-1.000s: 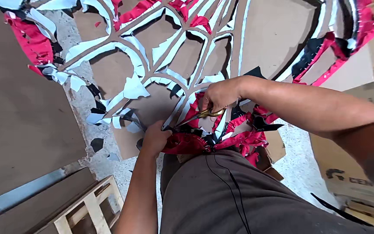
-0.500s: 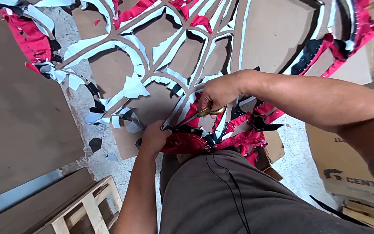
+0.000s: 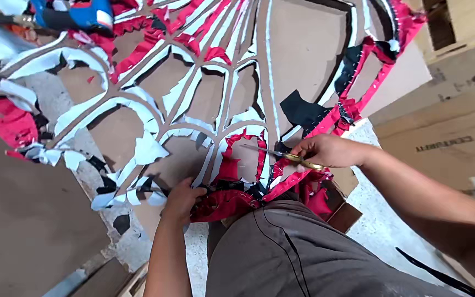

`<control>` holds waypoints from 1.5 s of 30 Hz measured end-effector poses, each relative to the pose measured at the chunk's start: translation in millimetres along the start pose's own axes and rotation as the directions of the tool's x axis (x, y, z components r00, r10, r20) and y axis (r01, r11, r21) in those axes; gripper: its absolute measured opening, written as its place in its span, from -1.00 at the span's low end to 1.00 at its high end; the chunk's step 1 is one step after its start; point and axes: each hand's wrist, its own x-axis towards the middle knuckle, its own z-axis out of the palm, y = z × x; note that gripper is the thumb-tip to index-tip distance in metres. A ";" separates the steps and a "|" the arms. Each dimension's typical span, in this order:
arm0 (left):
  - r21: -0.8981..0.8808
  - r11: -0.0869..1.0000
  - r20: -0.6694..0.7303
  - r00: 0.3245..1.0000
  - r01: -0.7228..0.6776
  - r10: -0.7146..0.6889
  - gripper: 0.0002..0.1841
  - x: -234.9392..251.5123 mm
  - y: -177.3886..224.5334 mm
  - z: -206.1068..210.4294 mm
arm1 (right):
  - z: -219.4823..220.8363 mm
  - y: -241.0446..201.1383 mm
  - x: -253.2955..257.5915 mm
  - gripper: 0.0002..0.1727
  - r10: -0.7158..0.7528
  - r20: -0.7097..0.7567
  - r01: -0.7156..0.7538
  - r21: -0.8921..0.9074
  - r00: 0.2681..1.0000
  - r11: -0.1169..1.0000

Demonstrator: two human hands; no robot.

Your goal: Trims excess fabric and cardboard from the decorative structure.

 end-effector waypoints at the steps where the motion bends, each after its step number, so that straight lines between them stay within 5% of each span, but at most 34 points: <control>1: 0.078 0.997 0.006 1.000 -0.003 0.003 -0.61 0.2 5.0 0.0 | 12.7 6.3 1.0 -0.69 0.019 0.007 -0.020 0.091 1.000 0.996; 5: 0.385 0.916 -0.132 0.975 -0.118 0.181 -0.65 -3.6 43.8 13.9 | 57.5 10.6 19.4 -0.62 0.014 0.040 -0.027 0.359 0.999 0.933; 9: 0.291 0.922 -0.129 0.944 -0.256 0.303 -0.66 13.3 69.0 33.1 | 81.0 0.8 47.1 -0.59 0.005 0.003 -0.006 0.401 1.000 0.916; 22: 0.256 0.934 -0.100 0.955 -0.247 0.280 -0.65 45.0 57.2 45.4 | 100.9 2.4 50.3 -0.63 -0.041 -0.038 0.052 0.383 0.998 0.922; 28: 0.379 0.880 -0.121 0.927 -0.286 0.354 -0.62 40.7 61.3 51.8 | 146.4 5.0 16.7 -0.56 0.094 -0.138 0.059 0.814 0.986 0.578; 32: 0.457 0.838 -0.100 0.919 -0.297 0.380 -0.57 38.5 65.2 61.6 | 167.2 -1.7 24.1 -0.57 0.210 -0.274 0.177 0.905 0.939 0.388; 45: 0.484 0.797 -0.029 0.904 -0.360 0.426 -0.66 42.7 63.9 54.8 | 197.8 -23.8 39.2 -0.50 0.292 -0.382 0.229 0.866 0.877 0.445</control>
